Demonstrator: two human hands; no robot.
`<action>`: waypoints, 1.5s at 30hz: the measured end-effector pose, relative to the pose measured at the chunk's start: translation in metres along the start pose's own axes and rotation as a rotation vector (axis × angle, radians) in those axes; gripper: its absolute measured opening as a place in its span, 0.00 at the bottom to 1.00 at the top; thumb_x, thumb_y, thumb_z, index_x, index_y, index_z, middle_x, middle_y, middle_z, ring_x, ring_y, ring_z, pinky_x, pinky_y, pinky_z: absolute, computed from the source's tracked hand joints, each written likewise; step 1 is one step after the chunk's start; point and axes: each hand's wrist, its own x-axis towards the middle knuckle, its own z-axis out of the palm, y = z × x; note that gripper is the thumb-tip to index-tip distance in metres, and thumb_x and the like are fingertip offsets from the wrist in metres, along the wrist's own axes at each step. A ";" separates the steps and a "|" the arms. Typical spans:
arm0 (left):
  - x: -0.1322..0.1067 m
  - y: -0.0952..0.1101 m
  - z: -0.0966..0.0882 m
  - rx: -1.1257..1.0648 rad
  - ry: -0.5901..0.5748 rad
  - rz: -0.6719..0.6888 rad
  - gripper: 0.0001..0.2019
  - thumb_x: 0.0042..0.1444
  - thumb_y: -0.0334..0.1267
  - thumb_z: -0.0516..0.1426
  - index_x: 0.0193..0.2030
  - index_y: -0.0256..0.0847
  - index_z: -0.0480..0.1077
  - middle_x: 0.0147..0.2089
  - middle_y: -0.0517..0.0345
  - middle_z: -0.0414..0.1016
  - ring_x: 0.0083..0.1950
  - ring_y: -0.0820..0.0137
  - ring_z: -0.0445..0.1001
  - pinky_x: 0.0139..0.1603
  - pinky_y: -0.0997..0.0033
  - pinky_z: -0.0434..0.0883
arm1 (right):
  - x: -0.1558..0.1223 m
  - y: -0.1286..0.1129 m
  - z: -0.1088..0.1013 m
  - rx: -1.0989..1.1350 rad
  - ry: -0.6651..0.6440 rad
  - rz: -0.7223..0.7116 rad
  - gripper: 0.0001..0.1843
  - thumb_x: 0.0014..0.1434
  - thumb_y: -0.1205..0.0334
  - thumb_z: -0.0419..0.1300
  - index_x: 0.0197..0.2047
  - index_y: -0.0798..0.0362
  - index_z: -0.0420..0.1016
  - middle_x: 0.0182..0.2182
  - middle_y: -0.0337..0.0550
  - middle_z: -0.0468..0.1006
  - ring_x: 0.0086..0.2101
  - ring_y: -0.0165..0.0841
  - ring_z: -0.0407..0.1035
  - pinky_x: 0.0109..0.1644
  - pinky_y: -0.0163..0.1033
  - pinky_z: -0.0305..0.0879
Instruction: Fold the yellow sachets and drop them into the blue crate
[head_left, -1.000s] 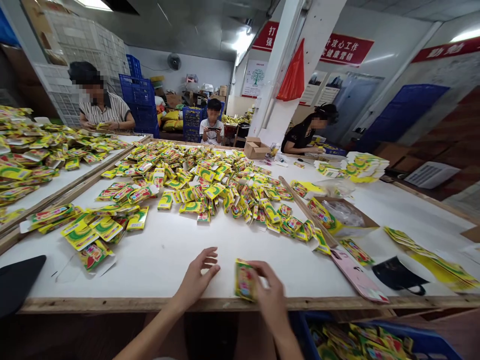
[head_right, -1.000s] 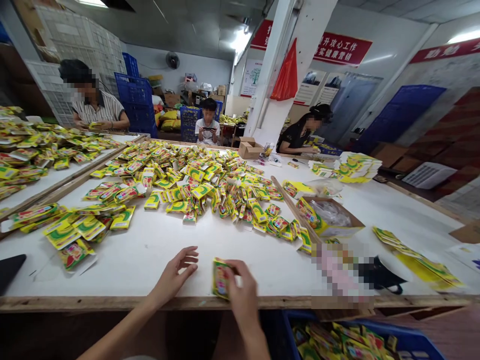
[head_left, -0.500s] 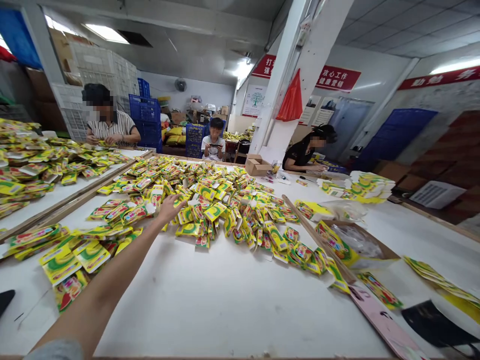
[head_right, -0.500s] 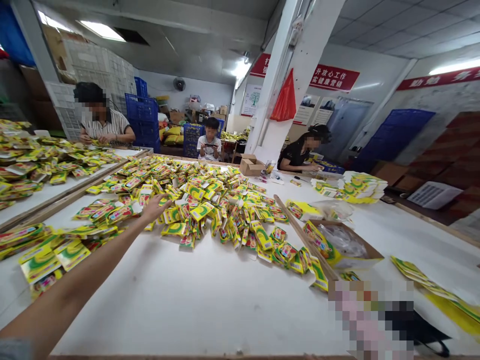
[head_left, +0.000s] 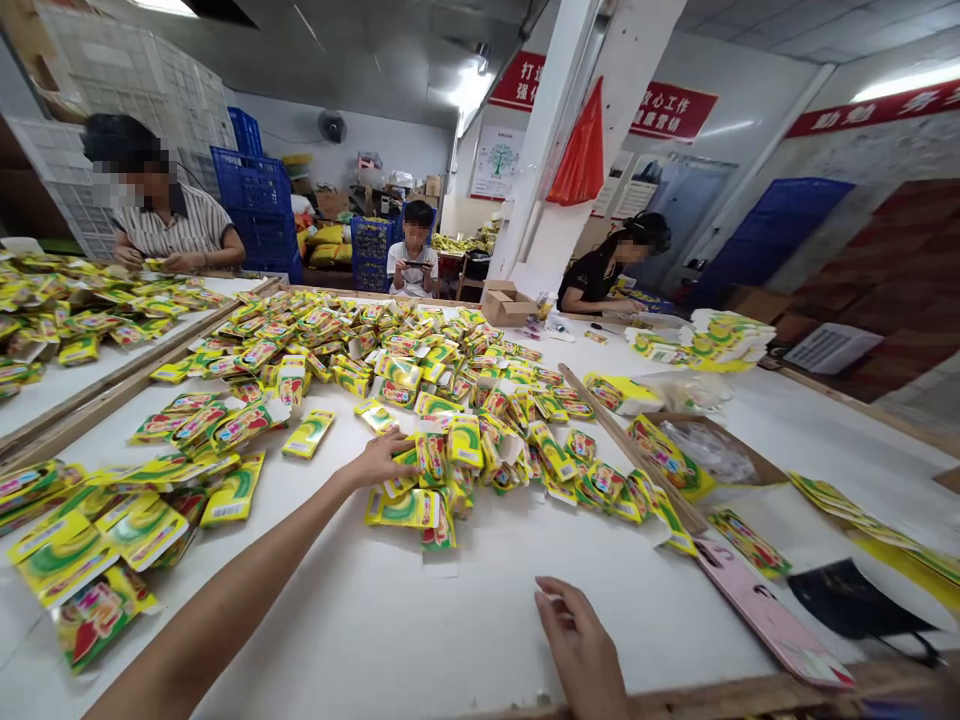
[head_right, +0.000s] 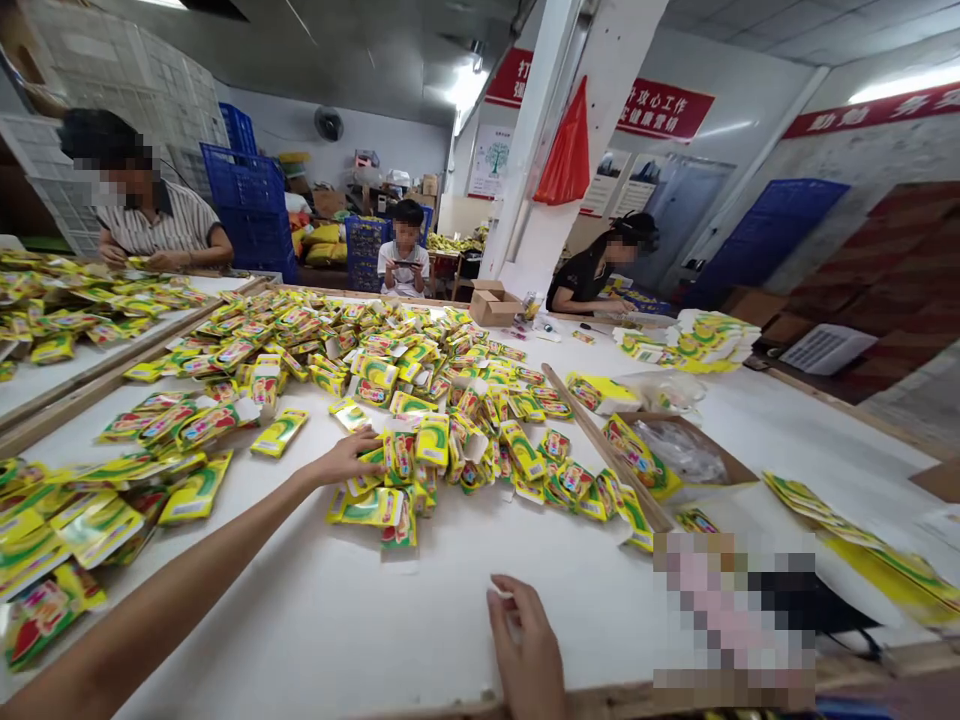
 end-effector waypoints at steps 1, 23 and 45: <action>-0.010 0.009 0.008 0.015 -0.028 0.009 0.29 0.43 0.59 0.61 0.51 0.48 0.74 0.57 0.52 0.71 0.66 0.49 0.56 0.64 0.53 0.55 | -0.002 -0.007 0.006 0.017 -0.010 -0.011 0.20 0.52 0.43 0.58 0.38 0.50 0.77 0.38 0.47 0.78 0.34 0.40 0.72 0.40 0.43 0.70; -0.193 0.124 0.056 0.141 0.329 0.196 0.23 0.58 0.37 0.55 0.60 0.44 0.59 0.64 0.44 0.58 0.69 0.51 0.49 0.64 0.41 0.52 | -0.020 -0.042 0.021 -0.404 -0.104 -0.083 0.07 0.57 0.66 0.52 0.31 0.52 0.70 0.30 0.44 0.77 0.32 0.37 0.71 0.35 0.37 0.60; -0.185 0.166 0.101 -0.772 -0.009 0.063 0.14 0.54 0.31 0.54 0.48 0.42 0.65 0.41 0.55 0.74 0.40 0.66 0.74 0.41 0.67 0.71 | -0.032 -0.036 0.006 0.419 -0.230 -0.239 0.16 0.57 0.49 0.58 0.38 0.53 0.74 0.33 0.44 0.78 0.35 0.38 0.73 0.40 0.40 0.69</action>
